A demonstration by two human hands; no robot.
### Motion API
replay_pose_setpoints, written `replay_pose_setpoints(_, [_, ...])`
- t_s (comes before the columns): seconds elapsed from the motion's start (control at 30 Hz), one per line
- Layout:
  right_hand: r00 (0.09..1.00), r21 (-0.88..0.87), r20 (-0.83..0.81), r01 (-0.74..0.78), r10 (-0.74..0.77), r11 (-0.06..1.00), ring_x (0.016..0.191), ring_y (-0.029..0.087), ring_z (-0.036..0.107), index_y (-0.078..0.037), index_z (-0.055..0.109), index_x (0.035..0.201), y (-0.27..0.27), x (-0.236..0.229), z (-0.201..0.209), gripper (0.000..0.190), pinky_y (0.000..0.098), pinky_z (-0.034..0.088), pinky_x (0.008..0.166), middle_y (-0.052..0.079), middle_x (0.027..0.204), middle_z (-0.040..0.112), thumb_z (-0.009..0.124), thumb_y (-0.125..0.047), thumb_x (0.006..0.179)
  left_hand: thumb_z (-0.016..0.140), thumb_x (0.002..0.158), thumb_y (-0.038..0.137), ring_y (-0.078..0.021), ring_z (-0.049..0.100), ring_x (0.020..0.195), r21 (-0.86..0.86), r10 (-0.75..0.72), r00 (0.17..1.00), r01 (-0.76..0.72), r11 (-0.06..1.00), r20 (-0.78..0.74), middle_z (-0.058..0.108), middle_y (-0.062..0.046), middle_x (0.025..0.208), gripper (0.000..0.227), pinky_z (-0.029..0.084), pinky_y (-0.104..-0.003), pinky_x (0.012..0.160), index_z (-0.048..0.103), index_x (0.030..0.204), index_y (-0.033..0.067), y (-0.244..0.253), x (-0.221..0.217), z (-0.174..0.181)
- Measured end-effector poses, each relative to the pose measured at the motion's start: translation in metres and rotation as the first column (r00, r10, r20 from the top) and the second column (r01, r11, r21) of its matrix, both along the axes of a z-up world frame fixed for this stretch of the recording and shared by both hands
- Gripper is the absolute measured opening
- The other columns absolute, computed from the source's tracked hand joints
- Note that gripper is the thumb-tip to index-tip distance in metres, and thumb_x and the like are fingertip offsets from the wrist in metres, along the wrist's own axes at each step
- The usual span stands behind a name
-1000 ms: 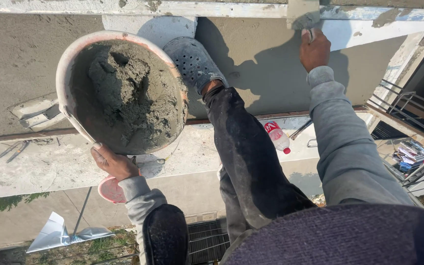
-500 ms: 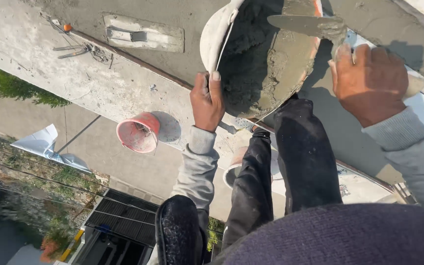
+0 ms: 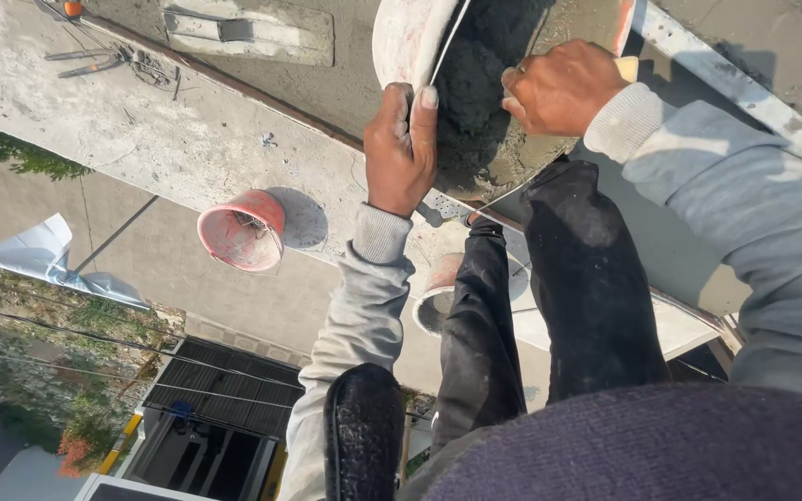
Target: The person applies plaster to a ledge using a trowel and smooths it with a float. The person also pours water from a bottle onto the surface and positions white foam blocks into the wet plaster.
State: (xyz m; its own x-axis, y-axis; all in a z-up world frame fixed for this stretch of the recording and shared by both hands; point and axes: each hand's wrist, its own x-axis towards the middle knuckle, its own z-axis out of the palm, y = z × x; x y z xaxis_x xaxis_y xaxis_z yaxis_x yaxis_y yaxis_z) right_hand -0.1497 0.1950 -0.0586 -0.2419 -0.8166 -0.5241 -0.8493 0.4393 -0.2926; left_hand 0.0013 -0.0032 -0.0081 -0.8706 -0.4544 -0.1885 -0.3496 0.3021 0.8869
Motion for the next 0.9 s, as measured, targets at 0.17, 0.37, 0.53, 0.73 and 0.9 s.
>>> replay_pose_setpoints(0.17, [0.962,0.045,0.191,0.190,-0.195,0.981,0.084,0.039,0.075,-0.011,0.077,0.122,0.014,0.002,0.005,0.043,0.0496,0.059,0.081,0.020,0.097,0.077,0.064,-0.044,0.099,0.052,0.113,0.033,-0.0131,0.051,0.068,0.113,0.057,0.998,-0.055,0.992,-0.022,0.057,-0.008,0.074,0.033,0.045,-0.034,0.061,0.058,0.108,0.0009,-0.010,-0.004,0.000])
replay_pose_setpoints(0.37, [0.840,-0.071,0.407,0.421,-0.359,0.904,0.098,0.041,0.072,-0.006,0.076,0.123,0.048,-0.002,0.035,0.047,0.0481,0.056,0.089,0.020,0.113,0.076,0.068,-0.043,0.097,0.052,0.112,0.034,-0.0103,0.047,0.064,0.109,0.053,0.995,-0.062,0.992,0.087,0.053,-0.004,0.069,0.034,0.039,-0.031,0.057,0.056,0.104,0.0019,-0.014,-0.014,0.002])
replay_pose_setpoints(0.53, [0.694,0.040,0.474,0.598,-0.542,0.801,0.088,0.039,0.073,-0.002,0.072,0.128,0.084,0.013,0.065,0.053,0.0467,0.054,0.087,0.023,0.119,0.073,0.070,-0.042,0.093,0.051,0.116,0.035,-0.0113,0.043,0.070,0.023,0.016,0.998,-0.017,1.000,0.060,0.048,-0.005,0.074,0.037,0.040,-0.031,0.061,0.053,0.099,0.0022,-0.022,-0.018,-0.004])
replay_pose_setpoints(0.73, [0.653,-0.078,0.368,0.731,-0.662,0.678,0.096,0.039,0.072,0.005,0.072,0.121,0.191,0.044,0.074,0.045,0.0448,0.057,0.086,0.025,0.107,0.074,0.076,-0.030,0.093,0.050,0.117,0.037,-0.0096,0.046,0.080,0.123,0.046,0.992,-0.061,0.991,0.119,0.051,0.001,0.087,0.036,0.039,-0.026,0.070,0.051,0.105,0.0029,-0.038,-0.006,-0.002])
replay_pose_setpoints(0.9, [0.492,-0.050,0.277,0.865,-0.825,0.499,0.073,0.035,0.072,-0.001,0.070,0.124,0.324,0.053,0.058,0.045,0.0426,0.058,0.075,0.019,0.090,0.071,0.072,-0.031,0.090,0.049,0.122,0.042,-0.0087,0.042,0.084,-0.015,0.004,0.988,-0.002,1.000,0.156,0.043,-0.001,0.090,0.043,0.039,-0.024,0.075,0.045,0.104,0.0023,-0.053,0.005,-0.005])
